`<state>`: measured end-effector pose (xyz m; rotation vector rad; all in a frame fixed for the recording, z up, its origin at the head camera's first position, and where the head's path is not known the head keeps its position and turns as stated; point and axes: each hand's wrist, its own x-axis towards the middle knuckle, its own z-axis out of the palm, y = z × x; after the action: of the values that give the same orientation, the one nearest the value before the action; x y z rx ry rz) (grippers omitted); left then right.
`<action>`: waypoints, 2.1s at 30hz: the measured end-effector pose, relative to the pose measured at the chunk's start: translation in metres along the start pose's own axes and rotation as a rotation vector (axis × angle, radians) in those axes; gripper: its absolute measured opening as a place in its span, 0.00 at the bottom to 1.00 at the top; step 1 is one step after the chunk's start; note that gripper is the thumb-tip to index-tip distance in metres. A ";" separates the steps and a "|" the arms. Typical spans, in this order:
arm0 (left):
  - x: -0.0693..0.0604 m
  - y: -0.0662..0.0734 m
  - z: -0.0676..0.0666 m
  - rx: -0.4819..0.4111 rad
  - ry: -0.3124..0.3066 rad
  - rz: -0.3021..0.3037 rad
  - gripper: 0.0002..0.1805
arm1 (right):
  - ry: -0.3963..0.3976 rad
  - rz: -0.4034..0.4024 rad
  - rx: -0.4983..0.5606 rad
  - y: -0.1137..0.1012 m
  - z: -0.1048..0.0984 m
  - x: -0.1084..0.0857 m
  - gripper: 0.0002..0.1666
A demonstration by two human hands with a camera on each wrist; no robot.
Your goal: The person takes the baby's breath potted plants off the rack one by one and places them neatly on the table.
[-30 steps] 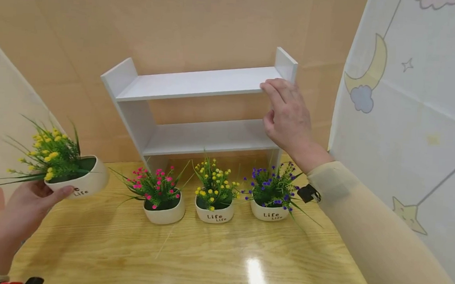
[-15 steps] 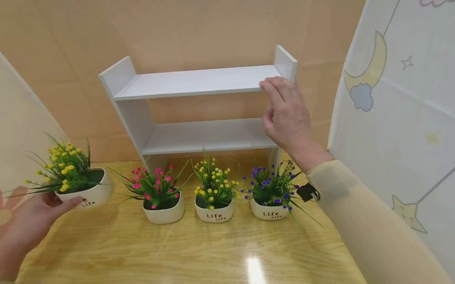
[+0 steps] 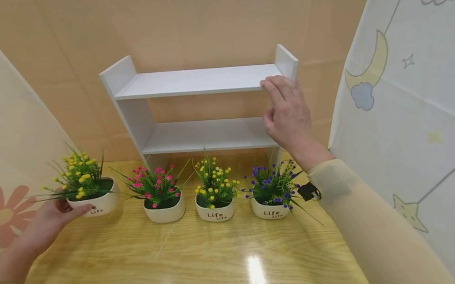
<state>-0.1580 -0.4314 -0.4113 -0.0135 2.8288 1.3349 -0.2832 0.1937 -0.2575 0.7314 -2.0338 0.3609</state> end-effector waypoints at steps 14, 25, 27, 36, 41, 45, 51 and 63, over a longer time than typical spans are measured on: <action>0.003 -0.006 0.013 -0.029 -0.040 -0.005 0.64 | 0.005 0.009 0.002 -0.001 -0.002 -0.001 0.39; 0.007 -0.012 0.019 0.022 -0.089 -0.023 0.61 | -0.012 0.026 -0.007 -0.002 -0.002 -0.001 0.39; 0.008 -0.014 0.021 -0.008 -0.102 -0.017 0.61 | -0.016 0.027 -0.007 -0.002 -0.002 -0.001 0.39; 0.008 -0.019 0.024 -0.014 -0.141 -0.033 0.65 | -0.017 0.029 -0.003 -0.003 -0.004 -0.001 0.40; 0.004 -0.019 0.019 0.102 -0.155 -0.088 0.69 | -0.020 0.031 -0.004 -0.002 -0.005 -0.001 0.41; 0.003 -0.020 0.018 0.109 -0.158 -0.091 0.69 | -0.022 0.034 -0.001 -0.001 -0.004 -0.002 0.40; 0.002 -0.020 0.019 0.113 -0.158 -0.098 0.68 | -0.019 0.034 -0.002 -0.002 -0.004 -0.002 0.40; -0.010 -0.010 0.025 -0.074 -0.107 -0.091 0.64 | -0.050 -0.001 0.006 0.002 -0.007 0.000 0.41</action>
<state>-0.1475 -0.4188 -0.4346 -0.0685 2.6561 1.3769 -0.2800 0.1988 -0.2539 0.7520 -2.0804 0.3516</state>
